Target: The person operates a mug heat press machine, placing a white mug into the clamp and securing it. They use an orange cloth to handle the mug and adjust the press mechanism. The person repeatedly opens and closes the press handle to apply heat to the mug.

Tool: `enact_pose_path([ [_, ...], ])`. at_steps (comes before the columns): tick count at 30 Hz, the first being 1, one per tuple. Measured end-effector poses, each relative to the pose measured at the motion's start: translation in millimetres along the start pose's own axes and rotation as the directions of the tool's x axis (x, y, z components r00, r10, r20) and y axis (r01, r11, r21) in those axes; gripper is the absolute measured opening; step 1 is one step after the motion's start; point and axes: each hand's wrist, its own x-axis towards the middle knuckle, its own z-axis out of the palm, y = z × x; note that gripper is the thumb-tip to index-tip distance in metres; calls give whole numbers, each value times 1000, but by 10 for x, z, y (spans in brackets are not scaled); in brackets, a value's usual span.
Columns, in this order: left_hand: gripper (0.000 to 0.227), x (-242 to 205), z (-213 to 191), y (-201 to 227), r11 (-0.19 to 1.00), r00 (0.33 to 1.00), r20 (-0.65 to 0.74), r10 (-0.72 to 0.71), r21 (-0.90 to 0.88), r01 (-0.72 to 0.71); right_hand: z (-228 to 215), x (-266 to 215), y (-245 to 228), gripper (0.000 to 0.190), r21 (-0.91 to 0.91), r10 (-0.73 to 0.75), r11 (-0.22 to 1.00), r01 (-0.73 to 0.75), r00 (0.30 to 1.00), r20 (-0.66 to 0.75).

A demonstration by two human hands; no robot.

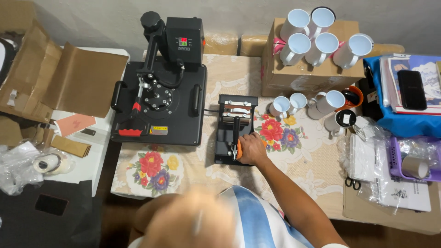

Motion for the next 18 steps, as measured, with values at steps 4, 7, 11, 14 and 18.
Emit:
enact_pose_path([
  [4,28,1036,1535,230,53,995,-94,-20,-994,-93,-19,11,9,55,54,-16,998,16,1000,7],
  [7,29,547,2493,287,-6,956,272,-107,-962,273,74,10,39,59,120,-35,992,46,995,-90],
  [11,26,-8,3433,223,65,891,421,-171,-897,436,105,10,54,76,32,-48,998,51,994,-101],
  [14,22,-198,3756,209,87,827,507,-241,-838,539,197,-25,80,69,-1,-50,999,50,990,-135],
  [18,24,-203,3954,250,221,811,486,-325,-795,565,216,-21,84,63,-12,-58,998,56,984,-168],
])
